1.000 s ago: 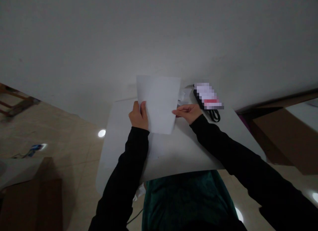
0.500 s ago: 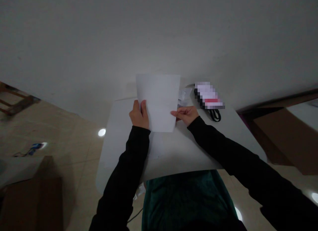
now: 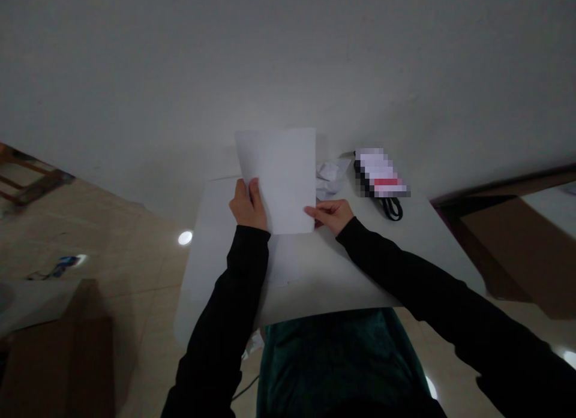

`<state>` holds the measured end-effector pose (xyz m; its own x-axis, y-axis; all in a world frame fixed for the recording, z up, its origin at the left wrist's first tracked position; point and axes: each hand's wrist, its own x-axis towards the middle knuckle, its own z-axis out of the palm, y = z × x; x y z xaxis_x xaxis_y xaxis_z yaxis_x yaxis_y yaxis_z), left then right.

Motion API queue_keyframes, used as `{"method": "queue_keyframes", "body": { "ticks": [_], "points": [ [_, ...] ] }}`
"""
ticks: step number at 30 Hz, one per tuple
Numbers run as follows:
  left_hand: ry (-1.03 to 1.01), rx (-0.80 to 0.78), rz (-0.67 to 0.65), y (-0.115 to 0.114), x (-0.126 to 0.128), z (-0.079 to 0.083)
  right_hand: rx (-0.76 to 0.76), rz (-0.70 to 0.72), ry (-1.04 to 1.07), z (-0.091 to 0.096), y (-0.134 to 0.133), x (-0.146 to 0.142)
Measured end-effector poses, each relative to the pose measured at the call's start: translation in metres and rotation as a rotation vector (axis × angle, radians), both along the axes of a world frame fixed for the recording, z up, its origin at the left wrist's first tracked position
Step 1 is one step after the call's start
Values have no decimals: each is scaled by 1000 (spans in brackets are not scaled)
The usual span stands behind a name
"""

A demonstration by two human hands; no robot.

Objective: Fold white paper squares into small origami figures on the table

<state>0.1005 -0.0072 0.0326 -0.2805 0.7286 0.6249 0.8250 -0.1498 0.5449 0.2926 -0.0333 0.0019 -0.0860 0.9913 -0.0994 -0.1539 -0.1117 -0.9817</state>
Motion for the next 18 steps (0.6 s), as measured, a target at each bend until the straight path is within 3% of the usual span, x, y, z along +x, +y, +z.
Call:
{"method": "queue_keyframes", "body": {
  "ticks": [7,12,18],
  "points": [
    [-21,10,5,3,-5,-1,16,-21,-5,11,-6,-4],
    [-58,40,42,4,-7,1,14,80,-2,12,-7,-7],
    [-88,40,52,4,-8,2,-15,106,50,10,-8,-9]
  ]
}}
